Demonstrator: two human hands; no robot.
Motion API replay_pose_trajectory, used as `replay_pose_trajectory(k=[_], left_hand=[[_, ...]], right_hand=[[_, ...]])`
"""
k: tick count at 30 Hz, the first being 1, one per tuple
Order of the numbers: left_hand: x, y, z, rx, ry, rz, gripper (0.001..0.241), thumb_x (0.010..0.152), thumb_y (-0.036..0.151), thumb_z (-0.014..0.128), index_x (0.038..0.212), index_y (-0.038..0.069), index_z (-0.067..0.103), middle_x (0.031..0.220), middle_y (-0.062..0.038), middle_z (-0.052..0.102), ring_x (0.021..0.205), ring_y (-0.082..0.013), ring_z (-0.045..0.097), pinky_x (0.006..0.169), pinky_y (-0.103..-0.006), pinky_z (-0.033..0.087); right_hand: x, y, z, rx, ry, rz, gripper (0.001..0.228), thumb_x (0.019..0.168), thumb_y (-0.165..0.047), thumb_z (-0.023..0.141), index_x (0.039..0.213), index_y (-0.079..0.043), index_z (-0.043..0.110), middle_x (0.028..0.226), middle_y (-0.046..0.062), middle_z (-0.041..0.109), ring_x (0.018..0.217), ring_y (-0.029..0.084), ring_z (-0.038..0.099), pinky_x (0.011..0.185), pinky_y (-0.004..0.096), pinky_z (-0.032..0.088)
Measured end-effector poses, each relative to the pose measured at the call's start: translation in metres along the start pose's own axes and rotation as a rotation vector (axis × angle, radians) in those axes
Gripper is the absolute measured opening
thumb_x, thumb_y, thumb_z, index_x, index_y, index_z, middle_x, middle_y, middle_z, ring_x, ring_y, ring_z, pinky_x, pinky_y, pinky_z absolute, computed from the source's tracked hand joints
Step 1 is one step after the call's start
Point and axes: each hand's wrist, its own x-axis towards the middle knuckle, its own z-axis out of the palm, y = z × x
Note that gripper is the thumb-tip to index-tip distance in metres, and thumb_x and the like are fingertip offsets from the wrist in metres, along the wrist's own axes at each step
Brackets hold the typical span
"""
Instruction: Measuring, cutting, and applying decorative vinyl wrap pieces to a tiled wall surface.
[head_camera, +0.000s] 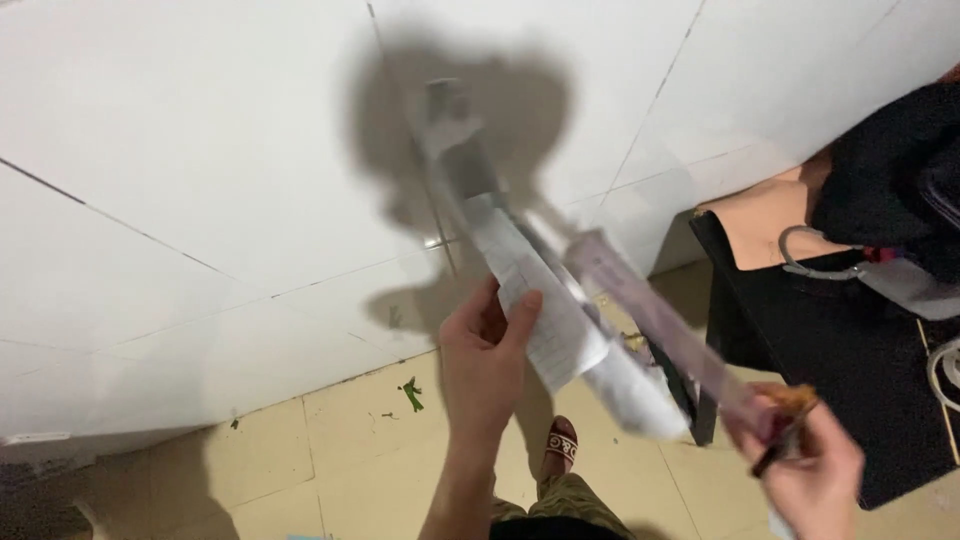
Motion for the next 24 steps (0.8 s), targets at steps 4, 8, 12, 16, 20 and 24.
replay_pose_trajectory(k=[4, 8, 12, 16, 20, 24], left_hand=[[0.014, -0.019, 0.011, 0.261, -0.170, -0.074, 0.059, 0.089, 0.035, 0.067, 0.138, 0.004, 0.067, 0.120, -0.004, 0.080, 0.102, -0.0089, 0.072, 0.087, -0.0243, 0.057], [0.019, -0.049, 0.038, 0.249, -0.369, 0.057, 0.036, 0.102, 0.026, 0.063, 0.070, 0.017, 0.051, 0.066, 0.009, 0.036, 0.065, -0.0057, 0.032, 0.058, -0.0269, 0.024], [0.018, -0.057, 0.055, -0.110, -0.635, -0.241, 0.030, 0.105, 0.033, 0.061, 0.086, 0.011, 0.070, 0.065, 0.006, 0.054, 0.055, -0.0045, 0.045, 0.052, -0.0234, 0.034], [0.012, -0.034, 0.065, -0.294, -0.444, -0.691, 0.041, 0.091, 0.029, 0.073, 0.127, 0.010, 0.073, 0.103, -0.006, 0.077, 0.087, -0.0190, 0.072, 0.072, -0.0364, 0.060], [0.022, -0.039, 0.055, -0.479, -0.594, -0.721, 0.037, 0.103, 0.026, 0.059, 0.133, 0.005, 0.066, 0.121, -0.010, 0.073, 0.108, -0.0218, 0.070, 0.093, -0.0369, 0.060], [0.019, -0.029, 0.051, -0.502, -0.686, -0.647, 0.048, 0.106, 0.032, 0.051, 0.145, 0.005, 0.057, 0.133, -0.009, 0.067, 0.116, -0.0201, 0.065, 0.099, -0.0351, 0.056]], right_hand=[[0.002, -0.011, -0.027, -0.082, 0.083, 0.138, 0.040, 0.081, 0.002, 0.082, 0.118, 0.006, 0.067, 0.119, 0.015, 0.071, 0.100, 0.015, 0.061, 0.092, 0.024, 0.050], [-0.023, 0.065, -0.043, 0.169, 0.081, 0.161, 0.056, 0.073, -0.015, 0.080, 0.122, 0.008, 0.063, 0.115, 0.017, 0.069, 0.107, 0.021, 0.063, 0.105, 0.031, 0.049], [-0.017, 0.035, -0.054, 0.267, 0.042, 0.287, 0.035, 0.072, -0.002, 0.081, 0.102, 0.004, 0.063, 0.098, 0.013, 0.062, 0.095, 0.018, 0.057, 0.086, 0.027, 0.046], [0.008, 0.004, -0.079, -0.014, 0.043, 0.224, 0.030, 0.073, -0.007, 0.087, 0.098, -0.001, 0.071, 0.097, 0.011, 0.074, 0.085, 0.016, 0.066, 0.080, 0.025, 0.054], [0.035, -0.039, -0.101, -0.077, 0.031, 0.213, 0.034, 0.070, -0.004, 0.088, 0.100, -0.001, 0.072, 0.097, 0.009, 0.072, 0.086, 0.012, 0.062, 0.080, 0.023, 0.050], [0.055, -0.060, -0.115, -0.252, -0.061, 0.150, 0.024, 0.073, -0.012, 0.088, 0.089, -0.002, 0.073, 0.084, 0.006, 0.068, 0.074, 0.013, 0.054, 0.065, 0.025, 0.038]])
